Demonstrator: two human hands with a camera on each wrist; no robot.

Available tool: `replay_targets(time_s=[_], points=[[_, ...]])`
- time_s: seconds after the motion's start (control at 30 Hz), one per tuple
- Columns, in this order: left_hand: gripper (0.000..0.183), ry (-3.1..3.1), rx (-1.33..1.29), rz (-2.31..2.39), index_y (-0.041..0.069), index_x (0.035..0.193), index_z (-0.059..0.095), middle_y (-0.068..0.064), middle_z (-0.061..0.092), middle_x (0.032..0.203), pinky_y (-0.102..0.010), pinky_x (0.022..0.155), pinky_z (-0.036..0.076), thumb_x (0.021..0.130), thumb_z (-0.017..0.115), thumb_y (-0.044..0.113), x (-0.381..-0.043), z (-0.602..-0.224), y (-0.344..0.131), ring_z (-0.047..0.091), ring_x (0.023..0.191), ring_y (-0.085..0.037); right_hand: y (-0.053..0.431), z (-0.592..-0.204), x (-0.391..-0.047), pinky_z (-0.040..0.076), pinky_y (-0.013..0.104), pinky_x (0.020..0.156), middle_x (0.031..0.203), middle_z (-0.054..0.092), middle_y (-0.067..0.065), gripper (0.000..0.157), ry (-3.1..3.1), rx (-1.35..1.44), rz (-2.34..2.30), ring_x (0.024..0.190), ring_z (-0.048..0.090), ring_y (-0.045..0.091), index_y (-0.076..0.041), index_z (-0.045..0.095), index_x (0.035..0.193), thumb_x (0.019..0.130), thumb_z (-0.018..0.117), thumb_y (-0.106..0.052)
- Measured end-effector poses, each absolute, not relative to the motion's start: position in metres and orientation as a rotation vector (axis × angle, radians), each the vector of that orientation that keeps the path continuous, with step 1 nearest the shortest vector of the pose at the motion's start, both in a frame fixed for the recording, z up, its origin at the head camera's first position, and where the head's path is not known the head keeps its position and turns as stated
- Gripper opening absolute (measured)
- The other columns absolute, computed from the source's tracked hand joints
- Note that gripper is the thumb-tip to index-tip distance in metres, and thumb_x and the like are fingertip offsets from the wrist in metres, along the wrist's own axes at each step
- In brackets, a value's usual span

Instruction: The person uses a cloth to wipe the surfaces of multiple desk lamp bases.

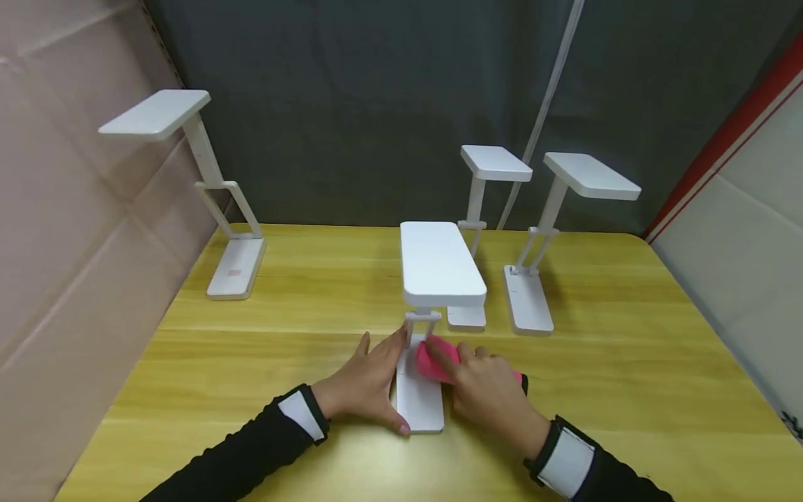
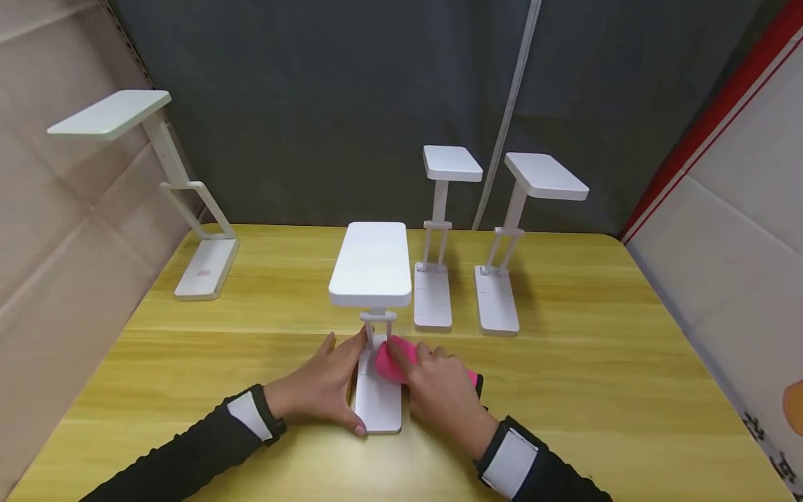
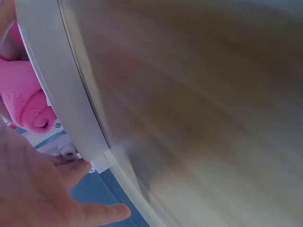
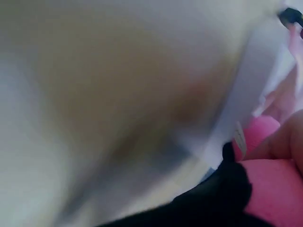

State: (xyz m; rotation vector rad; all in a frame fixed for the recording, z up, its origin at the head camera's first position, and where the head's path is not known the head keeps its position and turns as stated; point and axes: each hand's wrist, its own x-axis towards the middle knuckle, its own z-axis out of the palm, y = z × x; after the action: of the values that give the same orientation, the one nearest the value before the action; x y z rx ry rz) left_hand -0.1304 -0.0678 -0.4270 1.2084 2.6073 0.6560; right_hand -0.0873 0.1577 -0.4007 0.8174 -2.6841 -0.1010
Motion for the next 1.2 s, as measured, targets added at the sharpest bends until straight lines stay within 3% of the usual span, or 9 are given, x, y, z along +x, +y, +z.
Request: replay_targets(time_s=[0.23,0.4,0.7,0.93,1.2], points=[[0.143,2.617,1.173,0.63,0.015,0.136,-0.023,-0.005,0.002,0.15,-0.067,0.099,0.001,0.047,0.073,0.072,-0.129,-0.421,-0.067,0.009,0.134,-0.016,0.156,-0.401,-0.069,0.026,0.024,0.036,0.069,0.049,0.002,0.055,-2.802,0.823,-0.055,0.046,0.035,0.012,-0.023,0.045,0.129,0.076,0.057,-0.023],[0.144,2.618,1.162,0.593,0.014,0.136,-0.024,-0.007,0.002,0.15,-0.066,0.099,0.0,0.046,0.073,0.072,-0.129,-0.419,-0.066,0.008,0.134,-0.016,0.161,-0.398,-0.044,0.03,0.024,0.037,0.077,0.056,0.002,0.061,-2.835,0.881,0.03,0.05,0.043,0.012,-0.024,0.044,0.13,0.071,0.059,-0.02],[0.143,2.634,1.141,0.566,0.015,0.137,-0.022,-0.008,0.0,0.15,-0.069,0.097,0.001,0.046,0.071,0.074,-0.128,-0.419,-0.067,0.006,0.135,-0.02,0.168,-0.384,-0.02,0.032,0.022,0.041,0.077,0.051,-0.008,0.065,-3.037,1.127,0.379,0.051,0.036,0.003,-0.031,0.046,0.127,0.067,0.063,-0.013],[0.139,2.66,1.134,0.476,0.007,0.141,-0.006,-0.012,0.003,0.15,-0.071,0.095,0.001,0.046,0.066,0.079,-0.126,-0.42,-0.073,0.003,0.136,-0.025,0.151,-0.366,-0.05,0.03,0.021,0.04,0.08,0.057,0.001,0.071,-2.858,1.003,0.328,0.049,0.035,0.004,-0.033,0.044,0.129,0.063,0.061,-0.013],[0.137,2.622,1.074,0.525,0.008,0.142,-0.004,-0.007,0.004,0.15,-0.071,0.094,-0.002,0.048,0.066,0.078,-0.127,-0.424,-0.076,0.004,0.135,-0.021,0.125,-0.394,-0.092,0.022,0.021,0.033,0.082,0.058,0.011,0.062,-2.696,0.885,-0.067,0.044,0.033,0.011,-0.023,0.045,0.129,0.068,0.06,-0.021]])
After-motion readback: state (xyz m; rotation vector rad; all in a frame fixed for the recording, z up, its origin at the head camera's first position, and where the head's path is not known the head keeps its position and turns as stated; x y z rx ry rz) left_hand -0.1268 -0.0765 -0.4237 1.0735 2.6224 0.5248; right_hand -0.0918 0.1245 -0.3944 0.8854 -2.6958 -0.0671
